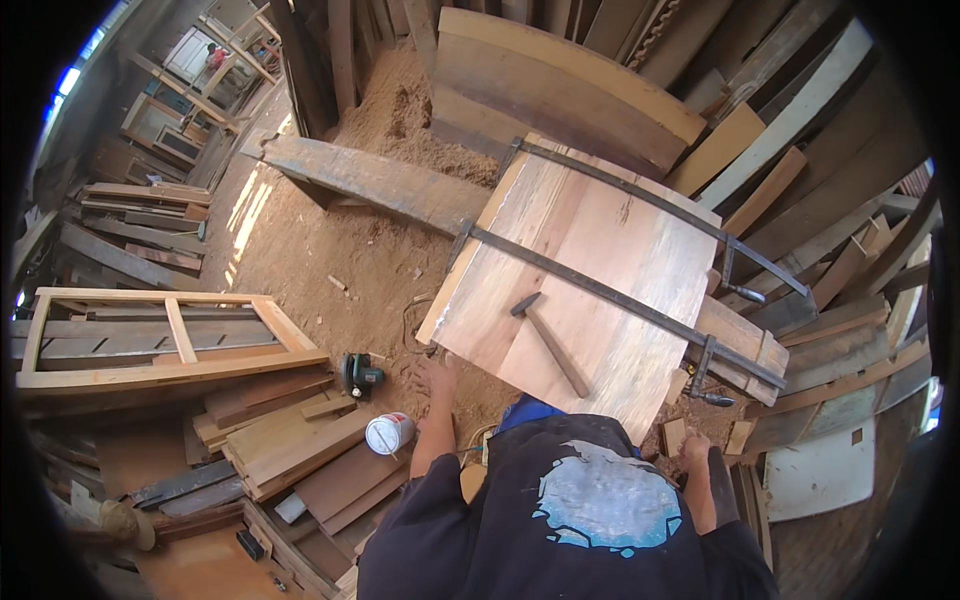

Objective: The person uses a hammer and a wooden block to align wood panels held in place by metal clamps, measures the dimensions with a tape measure, and lifts the assembled piece to check the fit.

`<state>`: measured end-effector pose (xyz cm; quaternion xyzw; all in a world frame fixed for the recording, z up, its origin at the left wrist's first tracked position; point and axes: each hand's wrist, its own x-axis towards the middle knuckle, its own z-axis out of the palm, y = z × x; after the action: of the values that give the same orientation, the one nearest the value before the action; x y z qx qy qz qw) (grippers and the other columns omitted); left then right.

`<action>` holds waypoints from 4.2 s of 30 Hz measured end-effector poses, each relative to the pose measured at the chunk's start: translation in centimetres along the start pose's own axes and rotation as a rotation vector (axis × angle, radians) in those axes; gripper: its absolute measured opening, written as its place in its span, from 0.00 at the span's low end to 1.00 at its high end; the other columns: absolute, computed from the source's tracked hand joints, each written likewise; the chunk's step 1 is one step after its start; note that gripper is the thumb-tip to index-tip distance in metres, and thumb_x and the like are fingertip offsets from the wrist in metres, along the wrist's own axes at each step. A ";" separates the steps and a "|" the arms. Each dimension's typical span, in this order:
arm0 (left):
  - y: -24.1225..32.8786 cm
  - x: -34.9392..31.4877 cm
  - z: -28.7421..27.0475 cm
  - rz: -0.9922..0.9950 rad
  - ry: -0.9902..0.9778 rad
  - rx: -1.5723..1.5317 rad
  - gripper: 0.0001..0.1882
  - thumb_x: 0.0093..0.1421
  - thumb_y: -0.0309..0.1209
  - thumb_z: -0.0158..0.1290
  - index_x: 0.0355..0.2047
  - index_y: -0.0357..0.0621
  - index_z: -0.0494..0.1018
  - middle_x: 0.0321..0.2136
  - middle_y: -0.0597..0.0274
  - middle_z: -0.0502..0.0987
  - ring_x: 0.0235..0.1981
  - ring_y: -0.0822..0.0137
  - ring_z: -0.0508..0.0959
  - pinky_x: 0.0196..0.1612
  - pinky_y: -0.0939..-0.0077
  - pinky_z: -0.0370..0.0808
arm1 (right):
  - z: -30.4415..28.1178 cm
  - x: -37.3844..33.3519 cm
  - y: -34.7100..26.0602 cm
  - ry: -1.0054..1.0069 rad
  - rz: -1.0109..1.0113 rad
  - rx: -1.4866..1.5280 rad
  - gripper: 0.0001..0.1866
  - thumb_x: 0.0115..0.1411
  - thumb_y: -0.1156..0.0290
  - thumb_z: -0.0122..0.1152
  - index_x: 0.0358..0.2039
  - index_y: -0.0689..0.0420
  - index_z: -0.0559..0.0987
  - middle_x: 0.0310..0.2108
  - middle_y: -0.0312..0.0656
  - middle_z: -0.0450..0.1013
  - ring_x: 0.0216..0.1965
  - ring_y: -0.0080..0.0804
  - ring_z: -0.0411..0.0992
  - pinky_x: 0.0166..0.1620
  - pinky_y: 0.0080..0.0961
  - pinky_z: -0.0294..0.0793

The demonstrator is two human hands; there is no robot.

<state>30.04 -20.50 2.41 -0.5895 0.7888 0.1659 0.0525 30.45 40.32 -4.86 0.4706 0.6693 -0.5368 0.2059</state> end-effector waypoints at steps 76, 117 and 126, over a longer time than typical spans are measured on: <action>-0.5 -5.6 1.2 0.916 -0.184 -0.059 0.26 0.46 0.36 0.55 0.47 0.42 0.68 0.55 0.51 0.62 0.53 0.51 0.62 0.54 0.52 0.57 | 13.7 -5.7 -4.3 -0.050 -0.519 -0.488 0.14 0.53 0.74 0.59 0.40 0.66 0.73 0.24 0.41 0.71 0.22 0.24 0.68 0.25 0.22 0.68; 3.8 -9.6 14.7 0.457 0.364 0.533 0.36 0.61 0.60 0.31 0.44 0.34 0.58 0.46 0.39 0.63 0.51 0.37 0.63 0.55 0.46 0.60 | 5.3 3.5 28.4 -0.445 0.457 -0.483 0.38 0.59 0.51 0.54 0.64 0.56 0.57 0.62 0.54 0.56 0.64 0.55 0.53 0.64 0.45 0.52; 1.1 -5.4 14.0 0.671 0.289 0.198 0.28 0.63 0.52 0.36 0.41 0.33 0.59 0.39 0.44 0.61 0.43 0.50 0.63 0.50 0.51 0.58 | 2.1 29.5 15.8 0.126 -0.248 -0.574 0.29 0.54 0.63 0.57 0.57 0.56 0.67 0.50 0.59 0.68 0.54 0.56 0.65 0.56 0.45 0.64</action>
<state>28.98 -10.78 -9.04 -0.3076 0.9496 0.0119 -0.0597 29.46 50.17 -36.94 0.3405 0.8572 -0.3168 0.2214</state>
